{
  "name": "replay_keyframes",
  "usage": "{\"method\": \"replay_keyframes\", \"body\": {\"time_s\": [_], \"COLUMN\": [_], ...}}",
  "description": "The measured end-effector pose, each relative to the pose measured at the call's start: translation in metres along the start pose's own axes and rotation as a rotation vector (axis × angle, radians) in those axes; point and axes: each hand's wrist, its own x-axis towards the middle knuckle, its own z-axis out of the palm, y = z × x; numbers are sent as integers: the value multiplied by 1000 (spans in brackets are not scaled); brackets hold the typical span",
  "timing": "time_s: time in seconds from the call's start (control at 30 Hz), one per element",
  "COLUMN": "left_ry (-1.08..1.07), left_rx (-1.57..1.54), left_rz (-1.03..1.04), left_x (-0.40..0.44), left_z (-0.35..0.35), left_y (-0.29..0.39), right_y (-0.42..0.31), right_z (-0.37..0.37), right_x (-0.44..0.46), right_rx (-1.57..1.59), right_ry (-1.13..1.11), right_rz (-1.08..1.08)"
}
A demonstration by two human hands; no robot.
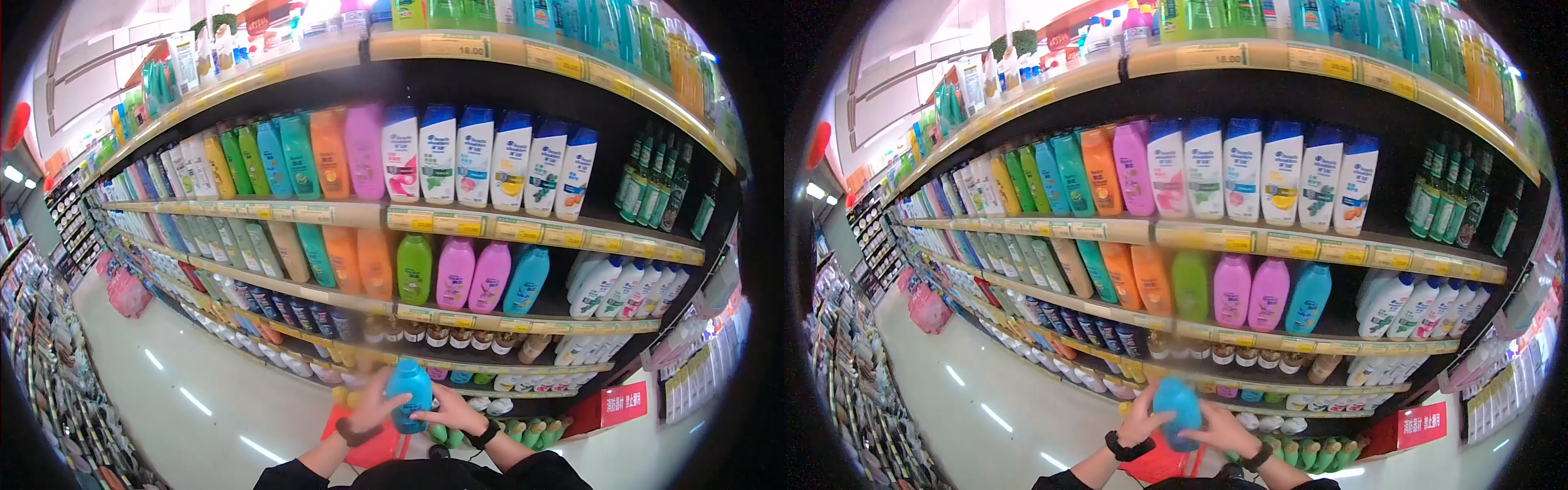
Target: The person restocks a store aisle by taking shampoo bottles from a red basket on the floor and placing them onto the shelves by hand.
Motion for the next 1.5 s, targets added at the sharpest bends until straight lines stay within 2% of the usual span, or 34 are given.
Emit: {"method": "replay_keyframes", "body": {"time_s": [0.1,0.13,0.27,0.37,0.43,0.53,0.6,0.73,0.83,0.9,0.97,1.1,1.23,1.3,1.37,1.43,1.5], "left_ry": [-46,-25,-55,-70,-90,-115,-79,15,-53,-69,-76,-70,-105,-4,39,33,45], "left_rx": [-68,43,79,43,44,153,-16,49,22,14,76,90,140,396,420,327,322], "left_rz": [-39,61,82,97,94,123,94,176,152,120,196,114,141,224,255,123,142], "left_x": [15,20,32,41,51,68,78,102,118,126,135,148,157,162,168,173,179], "left_z": [15,23,46,66,75,94,114,143,159,167,175,180,185,186,189,191,190], "left_y": [5,14,2,18,21,27,35,36,45,34,28,13,2,-1,-4,-2,-7], "right_y": [6,16,21,21,29,45,51,41,45,48,55,61,53,59,66,66,60], "right_z": [-16,-16,-38,-54,-60,-78,-89,-127,-152,-167,-179,-197,-211,-215,-218,-220,-219], "right_x": [-14,-19,-34,-41,-48,-52,-54,-53,-53,-52,-50,-45,-36,-31,-27,-24,-21], "right_rx": [34,5,52,73,69,59,76,39,-5,28,40,-94,158,120,59,-4,-81], "right_ry": [-50,-3,25,40,144,179,245,315,380,377,443,503,476,497,499,502,554], "right_rz": [57,7,82,87,34,85,75,23,-14,47,12,-42,27,13,15,21,58]}}
